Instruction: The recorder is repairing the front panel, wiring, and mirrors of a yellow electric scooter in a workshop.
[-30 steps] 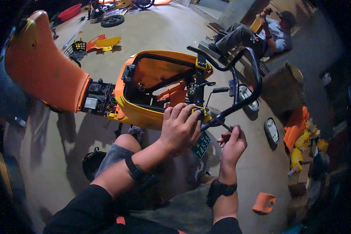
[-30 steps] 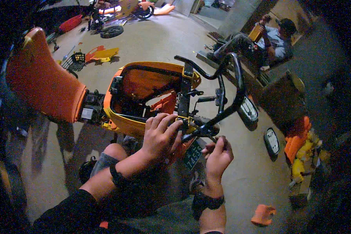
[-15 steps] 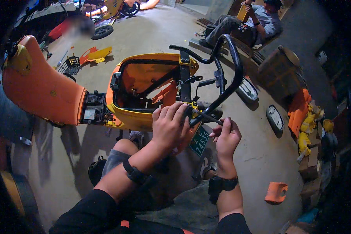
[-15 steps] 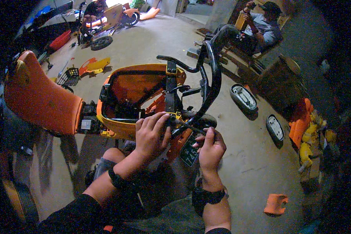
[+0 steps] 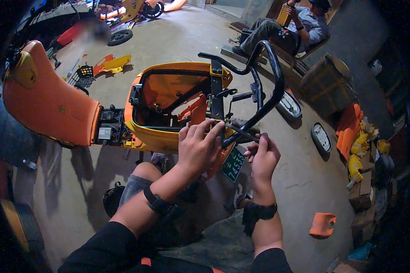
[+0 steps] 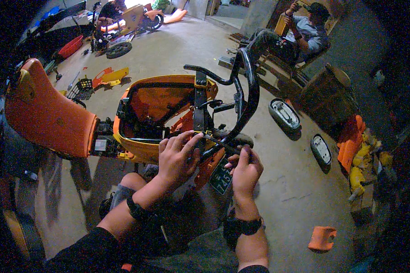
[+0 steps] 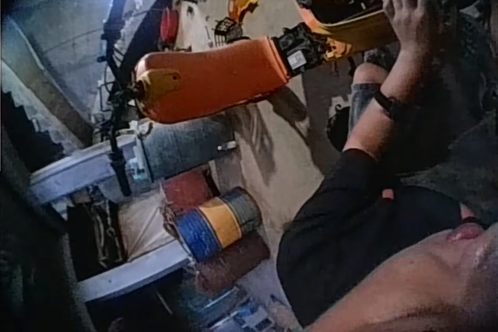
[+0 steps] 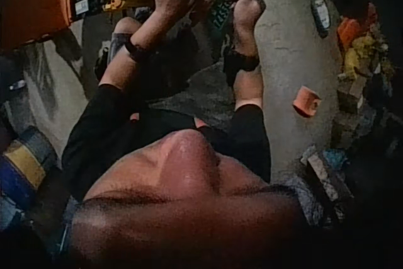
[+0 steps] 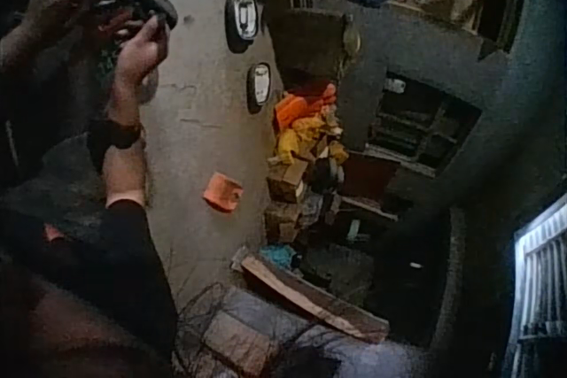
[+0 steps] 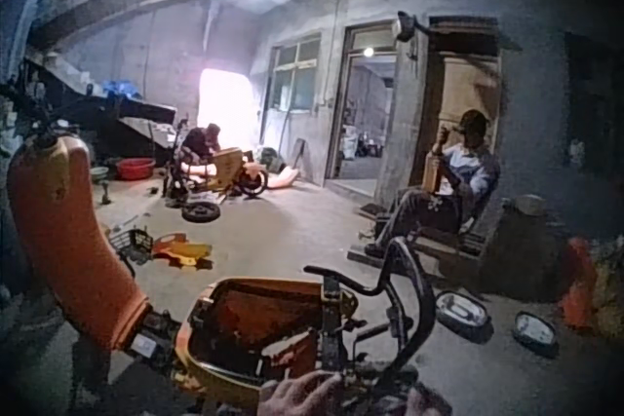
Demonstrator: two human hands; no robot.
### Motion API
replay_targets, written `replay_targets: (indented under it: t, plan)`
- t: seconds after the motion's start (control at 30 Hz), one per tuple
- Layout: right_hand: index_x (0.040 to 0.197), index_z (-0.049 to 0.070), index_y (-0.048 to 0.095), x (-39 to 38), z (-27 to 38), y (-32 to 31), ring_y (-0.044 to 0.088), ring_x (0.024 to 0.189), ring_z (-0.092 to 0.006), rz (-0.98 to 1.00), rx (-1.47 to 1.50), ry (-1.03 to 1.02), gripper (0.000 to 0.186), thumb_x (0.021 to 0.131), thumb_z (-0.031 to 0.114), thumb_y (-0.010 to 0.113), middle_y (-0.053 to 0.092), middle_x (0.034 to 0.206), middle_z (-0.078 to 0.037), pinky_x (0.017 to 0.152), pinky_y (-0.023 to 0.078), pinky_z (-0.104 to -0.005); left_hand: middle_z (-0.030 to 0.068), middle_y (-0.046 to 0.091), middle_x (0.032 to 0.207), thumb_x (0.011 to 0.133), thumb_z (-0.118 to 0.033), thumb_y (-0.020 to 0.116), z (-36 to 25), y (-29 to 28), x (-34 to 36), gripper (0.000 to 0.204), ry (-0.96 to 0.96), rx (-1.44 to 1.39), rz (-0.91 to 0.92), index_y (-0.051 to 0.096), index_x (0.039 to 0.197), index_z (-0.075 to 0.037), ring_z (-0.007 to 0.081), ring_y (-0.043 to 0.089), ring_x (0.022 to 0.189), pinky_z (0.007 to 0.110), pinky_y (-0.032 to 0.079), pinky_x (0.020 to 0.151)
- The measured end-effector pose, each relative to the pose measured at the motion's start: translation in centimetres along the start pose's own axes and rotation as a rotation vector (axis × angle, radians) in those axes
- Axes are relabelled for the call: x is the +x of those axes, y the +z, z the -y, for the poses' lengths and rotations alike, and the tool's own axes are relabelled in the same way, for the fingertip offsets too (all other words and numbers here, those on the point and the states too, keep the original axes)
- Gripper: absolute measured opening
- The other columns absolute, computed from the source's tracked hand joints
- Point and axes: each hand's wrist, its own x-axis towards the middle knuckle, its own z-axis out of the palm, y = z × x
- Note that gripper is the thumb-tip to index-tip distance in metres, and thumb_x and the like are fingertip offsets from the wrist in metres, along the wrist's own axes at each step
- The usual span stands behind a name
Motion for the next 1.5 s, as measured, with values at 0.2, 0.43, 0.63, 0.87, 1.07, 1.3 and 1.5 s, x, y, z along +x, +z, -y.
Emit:
replay_targets:
  t: [0.2, 0.43, 0.63, 0.87, 1.07, 1.3, 1.5]
  plan:
    - [0.1, 0.001, 0.064, 0.1, 0.1, 0.1, 0.062, 0.052, -0.0137, 0.012, -0.022, -0.004, 0.029, 0.108, 0.028, 0.054, 0.067, 0.072, -0.006, 0.043, 0.041, -0.0236, 0.005, 0.062, 0.131, 0.087, -0.023, 0.07, 0.0, -0.1, 0.0, 0.049, -0.001, 0.009, 0.012, 0.063, 0.136, -0.017, 0.026, 0.061, 0.109, 0.041, 0.04, 0.098]
    - [0.101, 0.003, 0.062, 0.9, -0.6, -0.4, 0.059, 0.051, -0.0122, 0.041, -0.037, 0.034, 0.027, 0.109, 0.028, 0.053, 0.066, 0.072, -0.005, 0.045, 0.041, -0.0232, 0.0053, 0.062, 0.131, 0.087, -0.023, 0.07, -0.2, 0.0, 0.2, 0.048, -0.017, -0.004, 0.011, 0.064, 0.134, -0.017, 0.0257, 0.061, 0.11, 0.041, 0.04, 0.098]
    - [0.112, 0.004, 0.061, 0.3, 0.4, 0.3, 0.059, 0.058, -0.0102, 0.032, 0.135, -0.028, 0.023, 0.109, 0.026, 0.053, 0.066, 0.079, -0.004, 0.051, 0.044, -0.023, 0.0055, 0.062, 0.13, 0.086, -0.022, 0.07, -0.1, 0.1, 0.2, 0.048, -0.029, 0.015, 0.005, 0.065, 0.133, -0.016, 0.026, 0.061, 0.112, 0.041, 0.04, 0.098]
    - [0.11, 0.004, 0.06, 0.6, -0.9, -0.2, 0.06, 0.062, -0.0104, 0.115, 0.011, -0.077, 0.019, 0.107, 0.022, 0.054, 0.066, 0.081, -0.004, 0.055, 0.049, -0.0247, 0.0049, 0.062, 0.13, 0.085, -0.022, 0.071, -0.2, 0.0, 0.2, 0.049, -0.032, 0.014, 0.02, 0.065, 0.133, -0.017, 0.0259, 0.06, 0.112, 0.041, 0.04, 0.097]
    - [0.117, 0.005, 0.058, 0.5, -1.6, -0.4, 0.06, 0.059, -0.0096, 0.115, -0.003, -0.076, 0.022, 0.107, 0.025, 0.055, 0.064, 0.079, -0.002, 0.051, 0.043, -0.0218, 0.0043, 0.062, 0.129, 0.084, -0.022, 0.072, -0.2, 0.2, 0.3, 0.049, -0.026, 0.033, 0.012, 0.065, 0.133, -0.018, 0.025, 0.06, 0.111, 0.041, 0.041, 0.094]
    - [0.115, 0.003, 0.061, -1.4, -0.9, -1.1, 0.064, 0.07, -0.0122, 0.16, -0.045, -0.116, 0.018, 0.106, 0.018, 0.056, 0.067, 0.084, -0.005, 0.062, 0.055, -0.027, 0.0035, 0.062, 0.128, 0.084, -0.024, 0.072, 0.0, -0.1, 0.3, 0.049, -0.044, 0.01, 0.021, 0.065, 0.133, -0.018, 0.0246, 0.061, 0.11, 0.04, 0.042, 0.092]
    - [0.127, -0.005, 0.061, -3.6, -2.7, -2.6, 0.07, 0.077, -0.0149, 0.311, -0.434, -0.536, 0.029, 0.104, 0.013, 0.06, 0.075, 0.095, -0.01, 0.071, 0.057, -0.0284, 0.0025, 0.061, 0.129, 0.084, -0.027, 0.072, 0.1, 0.2, 0.1, 0.052, -0.054, 0.004, 0.038, 0.064, 0.134, -0.019, 0.0242, 0.06, 0.111, 0.04, 0.041, 0.093]
